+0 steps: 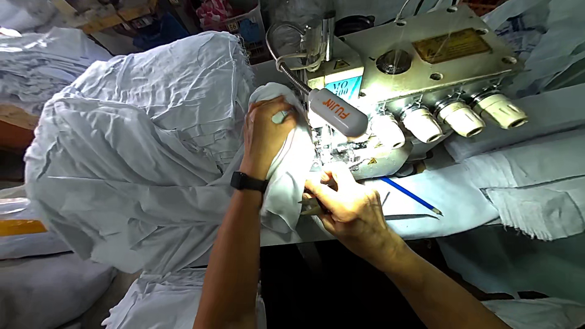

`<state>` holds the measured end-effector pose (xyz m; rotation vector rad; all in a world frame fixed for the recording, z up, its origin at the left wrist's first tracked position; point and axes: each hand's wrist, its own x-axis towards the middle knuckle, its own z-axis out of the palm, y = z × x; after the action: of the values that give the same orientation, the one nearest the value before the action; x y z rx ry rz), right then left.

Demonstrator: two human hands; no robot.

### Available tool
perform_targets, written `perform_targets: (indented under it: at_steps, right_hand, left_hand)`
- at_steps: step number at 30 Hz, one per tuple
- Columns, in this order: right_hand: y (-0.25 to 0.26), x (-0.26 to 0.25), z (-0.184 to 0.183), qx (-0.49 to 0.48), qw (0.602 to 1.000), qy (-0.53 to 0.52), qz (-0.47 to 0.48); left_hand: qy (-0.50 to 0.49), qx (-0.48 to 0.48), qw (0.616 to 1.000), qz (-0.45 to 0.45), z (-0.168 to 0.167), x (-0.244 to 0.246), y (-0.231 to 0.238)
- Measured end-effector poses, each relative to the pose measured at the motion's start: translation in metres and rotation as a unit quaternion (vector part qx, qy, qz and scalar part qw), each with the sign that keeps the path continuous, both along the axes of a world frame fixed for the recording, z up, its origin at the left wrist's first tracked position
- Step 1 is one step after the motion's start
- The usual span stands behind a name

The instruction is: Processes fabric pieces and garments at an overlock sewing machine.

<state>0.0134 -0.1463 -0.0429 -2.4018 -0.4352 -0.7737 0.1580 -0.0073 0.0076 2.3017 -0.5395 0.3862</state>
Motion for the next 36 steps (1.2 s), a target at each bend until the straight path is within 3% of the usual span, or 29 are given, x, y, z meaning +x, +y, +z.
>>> perform_targets:
  at_steps: [3, 6, 9, 12, 16, 19, 22, 24, 30, 33, 36]
  right_hand:
    - [-0.016, -0.006, -0.004, 0.085, 0.996, 0.004, 0.041]
    - [-0.045, -0.008, -0.006, 0.116, 0.993, -0.007, 0.021]
    - [-0.061, -0.008, -0.001, 0.095, 0.993, 0.045, -0.044]
    - [-0.057, -0.005, 0.011, 0.035, 0.992, 0.091, -0.076]
    - [-0.044, -0.001, 0.020, 0.017, 0.996, 0.073, -0.046]
    - [-0.038, -0.001, 0.026, -0.035, 0.996, 0.053, -0.063]
    - [-0.035, 0.001, 0.031, -0.075, 0.992, 0.032, -0.092]
    - [-0.031, 0.003, 0.032, -0.082, 0.993, 0.026, -0.084]
    - [-0.013, 0.023, 0.031, -0.089, 0.995, 0.004, -0.042]
    - [-0.018, 0.028, 0.033, -0.016, 1.000, 0.009, 0.001]
    - [-0.026, 0.022, 0.045, 0.118, 0.986, 0.102, 0.057]
  left_hand:
    - [0.030, -0.018, 0.998, 0.061, -0.003, -0.010, 0.002]
    - [0.025, 0.006, 0.997, 0.077, -0.016, -0.066, 0.014]
    - [-0.012, -0.021, 0.992, 0.120, -0.032, -0.113, 0.013]
    - [-0.023, -0.045, 0.990, 0.134, -0.029, -0.125, 0.022]
    - [0.018, -0.012, 0.997, 0.073, -0.004, -0.091, 0.054]
    - [0.029, 0.030, 0.999, -0.024, -0.012, -0.067, 0.073]
    - [0.025, -0.016, 0.998, -0.055, -0.002, -0.076, 0.084]
    - [0.077, -0.073, 0.991, -0.083, 0.011, -0.085, 0.085]
    - [0.002, -0.025, 0.990, -0.139, 0.032, -0.101, 0.087]
    - [0.011, 0.011, 0.989, -0.150, 0.035, -0.104, 0.080]
    - [0.022, -0.009, 0.987, -0.161, 0.031, -0.103, 0.075]
